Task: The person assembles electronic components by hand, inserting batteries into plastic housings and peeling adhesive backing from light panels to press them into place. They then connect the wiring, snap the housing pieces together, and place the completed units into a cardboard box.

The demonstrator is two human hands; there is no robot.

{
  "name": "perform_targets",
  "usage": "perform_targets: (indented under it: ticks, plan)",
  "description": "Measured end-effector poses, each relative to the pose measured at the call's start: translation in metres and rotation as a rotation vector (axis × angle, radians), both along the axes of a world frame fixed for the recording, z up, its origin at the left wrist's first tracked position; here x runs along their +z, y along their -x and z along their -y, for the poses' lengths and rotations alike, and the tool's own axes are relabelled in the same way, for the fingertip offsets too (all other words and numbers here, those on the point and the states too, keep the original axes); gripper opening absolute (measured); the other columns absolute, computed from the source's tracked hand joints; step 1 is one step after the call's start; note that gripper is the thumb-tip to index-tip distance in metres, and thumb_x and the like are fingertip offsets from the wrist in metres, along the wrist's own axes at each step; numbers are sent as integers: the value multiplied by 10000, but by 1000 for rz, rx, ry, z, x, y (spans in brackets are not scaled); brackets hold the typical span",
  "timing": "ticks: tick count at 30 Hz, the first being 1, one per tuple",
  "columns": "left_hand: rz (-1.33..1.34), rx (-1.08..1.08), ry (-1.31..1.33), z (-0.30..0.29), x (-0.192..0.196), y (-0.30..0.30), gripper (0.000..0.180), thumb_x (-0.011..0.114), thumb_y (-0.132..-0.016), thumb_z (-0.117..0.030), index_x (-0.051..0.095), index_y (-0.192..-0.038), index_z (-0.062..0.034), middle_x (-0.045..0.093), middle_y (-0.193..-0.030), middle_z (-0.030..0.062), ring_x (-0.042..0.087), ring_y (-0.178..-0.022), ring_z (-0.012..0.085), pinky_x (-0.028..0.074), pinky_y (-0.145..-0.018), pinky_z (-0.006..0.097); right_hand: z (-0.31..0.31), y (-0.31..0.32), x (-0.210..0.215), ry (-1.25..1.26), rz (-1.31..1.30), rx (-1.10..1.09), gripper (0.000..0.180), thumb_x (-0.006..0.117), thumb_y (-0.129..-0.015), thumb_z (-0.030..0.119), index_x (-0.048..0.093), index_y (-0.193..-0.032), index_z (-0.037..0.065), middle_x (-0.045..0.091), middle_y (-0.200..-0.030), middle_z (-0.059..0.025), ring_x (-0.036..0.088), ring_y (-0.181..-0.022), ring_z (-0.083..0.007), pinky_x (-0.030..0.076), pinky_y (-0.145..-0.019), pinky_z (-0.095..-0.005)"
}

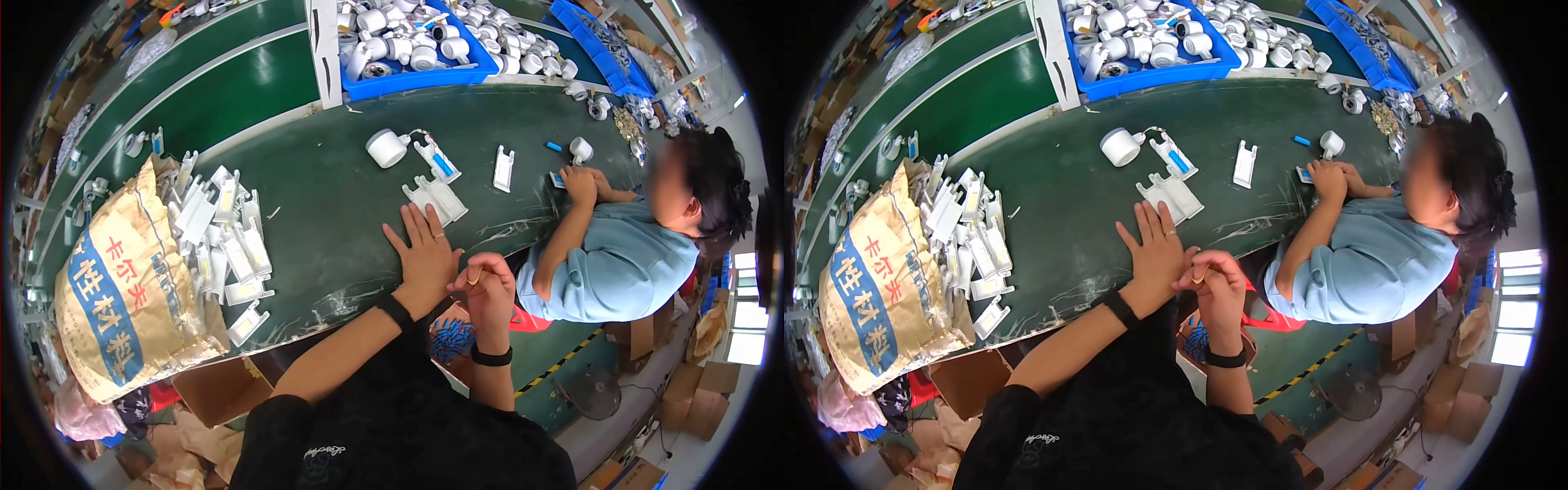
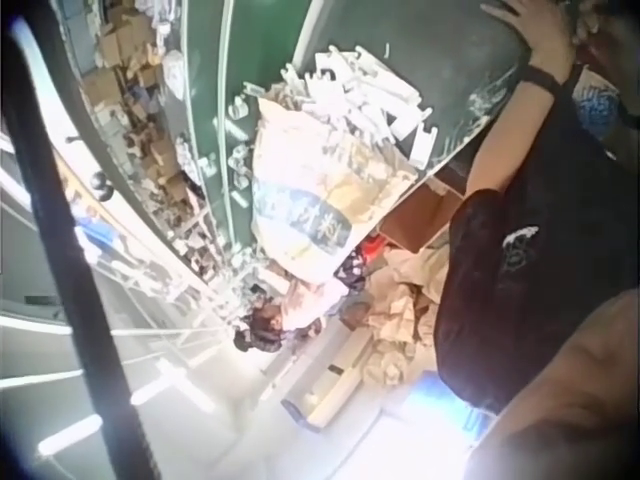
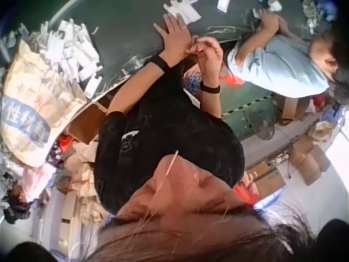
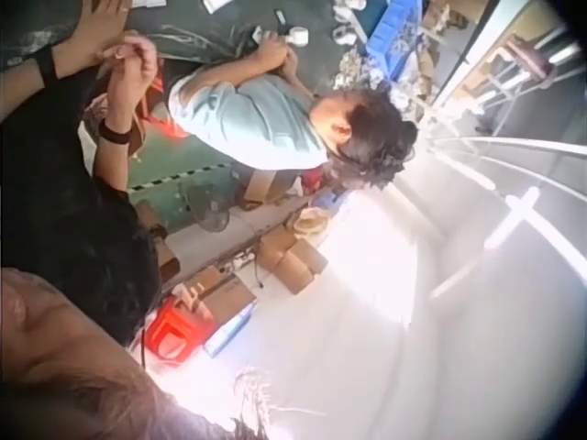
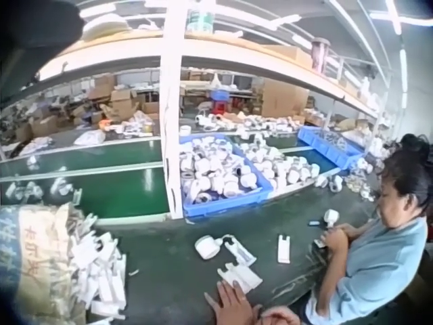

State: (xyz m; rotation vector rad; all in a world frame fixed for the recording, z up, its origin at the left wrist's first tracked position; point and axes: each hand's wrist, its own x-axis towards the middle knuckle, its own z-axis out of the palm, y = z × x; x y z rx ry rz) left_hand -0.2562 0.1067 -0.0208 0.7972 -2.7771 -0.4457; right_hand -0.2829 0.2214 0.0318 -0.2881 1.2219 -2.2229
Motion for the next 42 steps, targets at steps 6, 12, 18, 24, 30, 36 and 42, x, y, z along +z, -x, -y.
perform_targets:
  ticks: [6, 12, 18, 24, 30, 36, 42]
  plan:
    - [-59, -102, -19, -3, -3, 37, 1016, 731, -840, -451, 265, -1530, 132, 334, -1561, 341, 241, -1510, 461, 101, -1129, 778, -8, 8, -2, -41, -23, -37, 150, 422, -922, 13, 563, -890, -28, 542, -836, -93, 621, -695, -222, 606, -661, -398]
    - [-222, -154, -179, 41, 23, 31, 943, 790, -815, -284, 293, -1515, 106, 409, -1503, 322, 360, -1434, 455, 249, -1178, 593, -13, 17, -1, -72, 39, -111, 128, 447, -923, 51, 553, -892, -11, 490, -790, -66, 535, -636, -173, 577, -617, -358]
    - [-258, 319, -164, 151, 36, 40, 996, 778, -820, -537, 385, -1480, 97, 459, -1452, 317, 524, -1275, 460, 429, -1055, 548, -6, 21, -8, -157, 61, -128, 148, 448, -947, 76, 581, -955, 11, 426, -652, 3, 384, -528, -86, 407, -471, -270]
    - [-71, 221, -547, 196, 39, 67, 858, 760, -845, -487, 509, -1408, 109, 568, -1363, 283, 587, -1242, 392, 474, -1057, 399, 14, 16, -5, -190, 52, 0, 156, 449, -962, 58, 589, -984, -7, 385, -607, 30, 316, -467, -55, 359, -411, -238]
    - [-374, 34, -164, 232, 24, 58, 835, 846, -734, -73, 458, -1460, 62, 530, -1393, 270, 574, -1255, 393, 488, -1051, 419, 17, 6, -13, -189, 90, 31, 160, 460, -1008, 48, 603, -1054, -4, 441, -694, 5, 430, -551, -87, 445, -495, -267]
    - [-223, 150, -165, 201, 45, -3, 905, 822, -792, -122, 325, -1535, 22, 411, -1536, 248, 439, -1383, 438, 412, -1140, 448, 40, -1, -11, -234, -26, 133, 230, 504, -1073, 99, 623, -1247, 7, 543, -813, -16, 563, -699, -114, 559, -642, -305]
    - [-414, 32, -184, 120, 85, -153, 378, 744, -893, -80, 663, -1256, -8, 602, -1384, 190, 635, -1201, 386, 529, -995, 413, 86, -3, -4, -303, -132, 266, 254, 490, -1073, 75, 623, -1278, 7, 579, -867, -21, 549, -719, -91, 525, -655, -273]
